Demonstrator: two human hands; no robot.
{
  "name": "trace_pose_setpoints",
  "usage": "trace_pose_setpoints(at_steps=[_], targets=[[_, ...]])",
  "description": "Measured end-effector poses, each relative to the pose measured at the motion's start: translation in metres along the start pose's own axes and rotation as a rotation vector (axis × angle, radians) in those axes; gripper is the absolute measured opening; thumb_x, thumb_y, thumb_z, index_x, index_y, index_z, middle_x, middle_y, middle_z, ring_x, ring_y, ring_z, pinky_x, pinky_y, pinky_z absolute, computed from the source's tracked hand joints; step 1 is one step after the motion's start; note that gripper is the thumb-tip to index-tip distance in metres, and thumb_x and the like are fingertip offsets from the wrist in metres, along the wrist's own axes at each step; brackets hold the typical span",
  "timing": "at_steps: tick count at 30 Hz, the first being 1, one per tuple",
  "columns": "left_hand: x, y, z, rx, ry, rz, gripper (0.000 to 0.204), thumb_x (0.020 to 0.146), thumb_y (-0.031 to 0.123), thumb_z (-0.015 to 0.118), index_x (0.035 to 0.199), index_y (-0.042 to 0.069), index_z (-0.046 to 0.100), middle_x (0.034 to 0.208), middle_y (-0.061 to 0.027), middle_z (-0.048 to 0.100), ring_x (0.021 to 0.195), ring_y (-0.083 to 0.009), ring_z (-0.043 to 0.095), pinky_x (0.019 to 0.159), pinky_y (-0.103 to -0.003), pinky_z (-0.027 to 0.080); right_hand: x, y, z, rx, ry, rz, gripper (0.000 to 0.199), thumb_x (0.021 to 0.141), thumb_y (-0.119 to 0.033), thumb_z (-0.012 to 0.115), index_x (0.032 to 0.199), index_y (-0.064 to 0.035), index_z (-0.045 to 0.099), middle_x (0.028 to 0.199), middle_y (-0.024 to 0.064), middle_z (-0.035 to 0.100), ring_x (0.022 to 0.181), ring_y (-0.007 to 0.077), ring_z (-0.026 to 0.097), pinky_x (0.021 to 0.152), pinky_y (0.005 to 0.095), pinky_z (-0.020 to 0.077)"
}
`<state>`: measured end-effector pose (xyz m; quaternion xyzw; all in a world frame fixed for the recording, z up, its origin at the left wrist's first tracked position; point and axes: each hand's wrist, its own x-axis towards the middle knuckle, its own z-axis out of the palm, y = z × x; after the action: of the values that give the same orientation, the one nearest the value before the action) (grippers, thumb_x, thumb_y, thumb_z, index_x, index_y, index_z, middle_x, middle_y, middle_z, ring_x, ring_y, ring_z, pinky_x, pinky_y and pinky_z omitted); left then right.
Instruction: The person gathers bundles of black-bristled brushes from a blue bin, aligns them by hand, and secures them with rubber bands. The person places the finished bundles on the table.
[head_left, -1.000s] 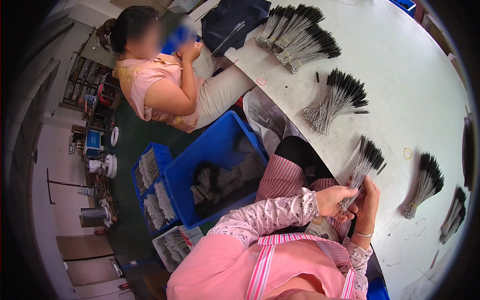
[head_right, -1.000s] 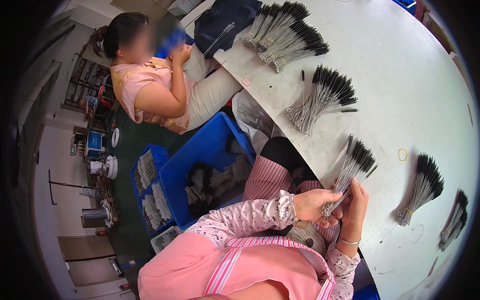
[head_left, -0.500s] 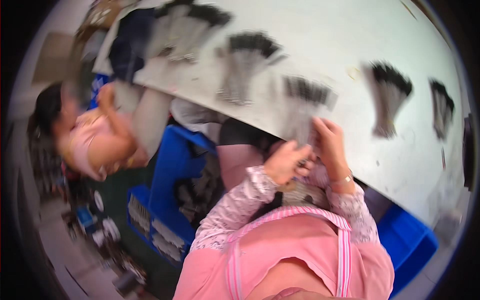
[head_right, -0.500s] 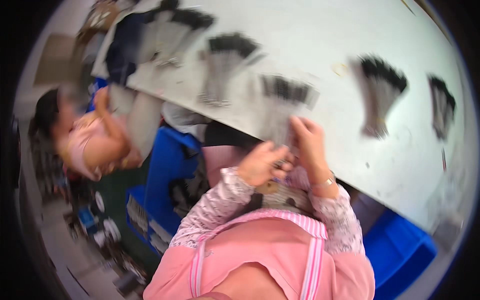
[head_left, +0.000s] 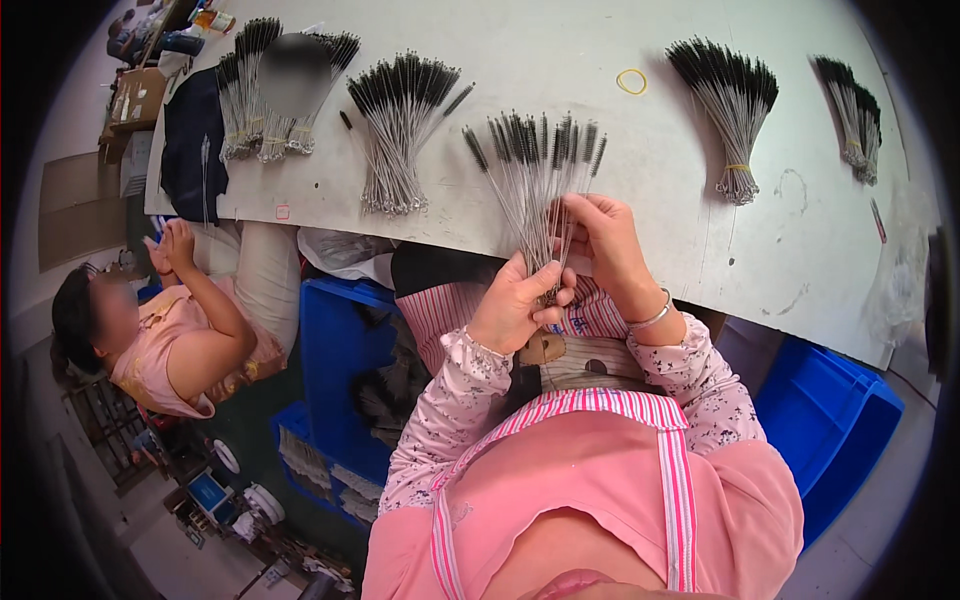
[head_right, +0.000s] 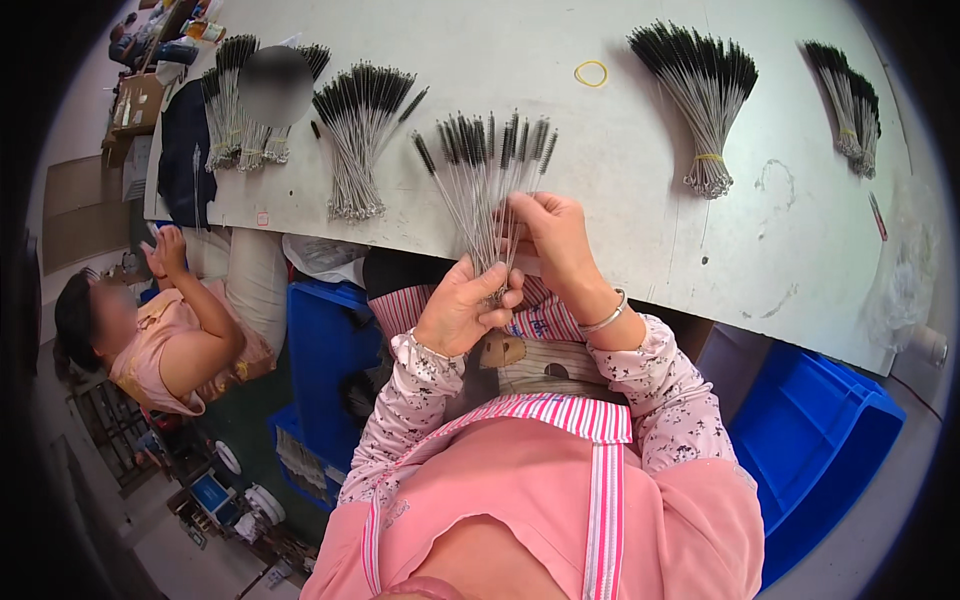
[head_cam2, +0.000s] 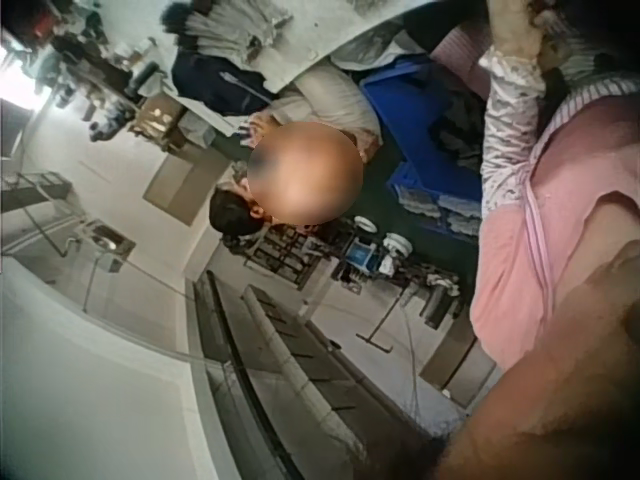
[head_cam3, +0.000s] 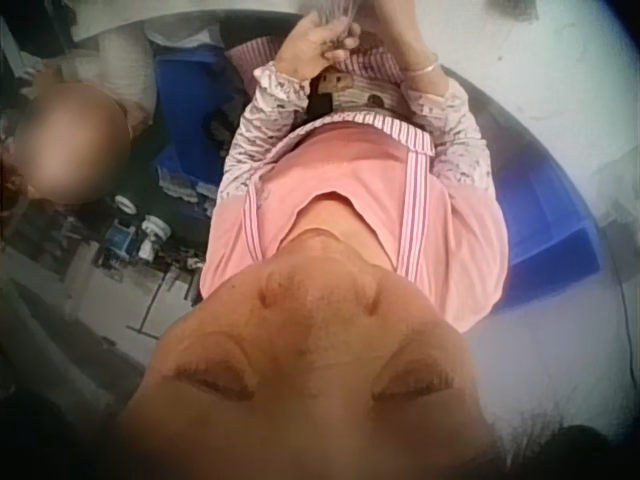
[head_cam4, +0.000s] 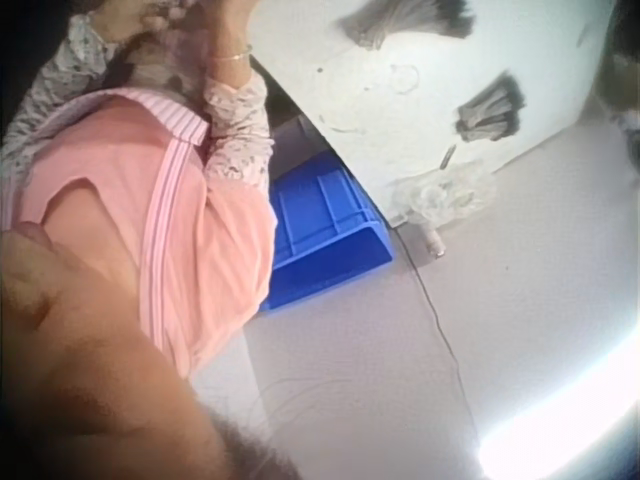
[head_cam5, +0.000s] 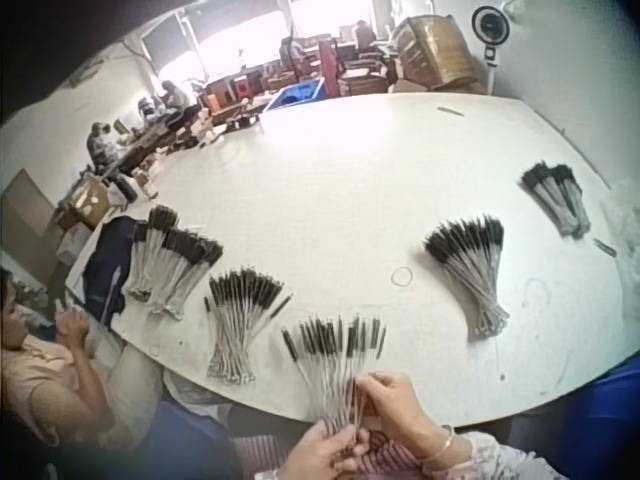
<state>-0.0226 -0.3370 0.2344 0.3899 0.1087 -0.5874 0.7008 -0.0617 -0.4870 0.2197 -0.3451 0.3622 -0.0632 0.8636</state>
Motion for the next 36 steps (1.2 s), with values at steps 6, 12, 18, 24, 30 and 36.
trace_pose_setpoints(at_steps=[6, 12, 18, 24, 30, 36], targets=[[0.005, -0.008, -0.007, 0.100, 0.033, 0.127, 0.027, 0.094, 0.011, 0.051, 0.120, 0.013, 0.044, 0.090, -0.0039, 0.054, 0.072, -0.0102, 0.047, 0.052, -0.019, 0.035, 0.002, 0.004, -0.002, -0.025, -0.088, -0.126, 0.025, 0.088, -0.020, 0.062, 0.086, 0.0056, 0.061, 0.082, 0.0112, 0.064, 0.069, 0.0149, 0.062, 0.059, 0.0254, 0.0524], [0.010, -0.007, -0.004, 0.164, 0.048, 0.197, 0.029, 0.093, 0.010, 0.051, 0.121, 0.012, 0.042, 0.087, -0.0029, 0.053, 0.068, -0.0089, 0.046, 0.051, -0.019, 0.035, 0.003, 0.002, -0.001, 0.017, -0.133, -0.094, 0.022, 0.088, -0.019, 0.062, 0.092, 0.0022, 0.062, 0.091, 0.0102, 0.065, 0.074, 0.0144, 0.063, 0.065, 0.0265, 0.0524], [0.009, -0.010, 0.000, 0.304, 0.124, 0.274, 0.028, 0.094, 0.011, 0.050, 0.120, 0.010, 0.040, 0.084, -0.0025, 0.053, 0.062, -0.0063, 0.045, 0.047, -0.017, 0.033, 0.009, 0.002, 0.002, -0.125, -0.160, -0.130, 0.019, 0.085, -0.016, 0.063, 0.089, 0.0020, 0.062, 0.084, 0.0090, 0.065, 0.070, 0.0125, 0.061, 0.062, 0.0255, 0.0505], [0.005, -0.008, 0.006, 0.275, 0.143, 0.297, 0.023, 0.096, 0.018, 0.049, 0.116, 0.009, 0.042, 0.082, -0.0029, 0.053, 0.059, -0.0056, 0.044, 0.044, -0.017, 0.032, 0.005, -0.001, 0.010, 0.067, -0.085, -0.064, 0.018, 0.084, -0.014, 0.061, 0.090, 0.0029, 0.059, 0.079, 0.0086, 0.064, 0.064, 0.0115, 0.058, 0.059, 0.0248, 0.0503], [0.003, -0.001, 0.004, 0.128, 0.072, 0.247, 0.020, 0.096, 0.021, 0.049, 0.111, 0.008, 0.047, 0.085, -0.0033, 0.053, 0.064, -0.0068, 0.045, 0.046, -0.018, 0.032, 0.002, -0.004, 0.015, -0.007, -0.125, -0.067, 0.020, 0.086, -0.019, 0.063, 0.092, -0.0001, 0.061, 0.084, 0.0070, 0.064, 0.070, 0.0099, 0.059, 0.063, 0.0236, 0.0500], [0.002, -0.001, -0.005, 0.098, -0.013, 0.233, 0.019, 0.096, 0.019, 0.048, 0.112, 0.008, 0.048, 0.088, -0.0037, 0.055, 0.065, -0.0075, 0.045, 0.048, -0.018, 0.032, 0.004, 0.001, 0.015, -0.017, -0.171, -0.076, 0.019, 0.085, -0.016, 0.065, 0.091, 0.0015, 0.062, 0.072, 0.0033, 0.061, 0.060, 0.0077, 0.056, 0.053, 0.0211, 0.0457]])
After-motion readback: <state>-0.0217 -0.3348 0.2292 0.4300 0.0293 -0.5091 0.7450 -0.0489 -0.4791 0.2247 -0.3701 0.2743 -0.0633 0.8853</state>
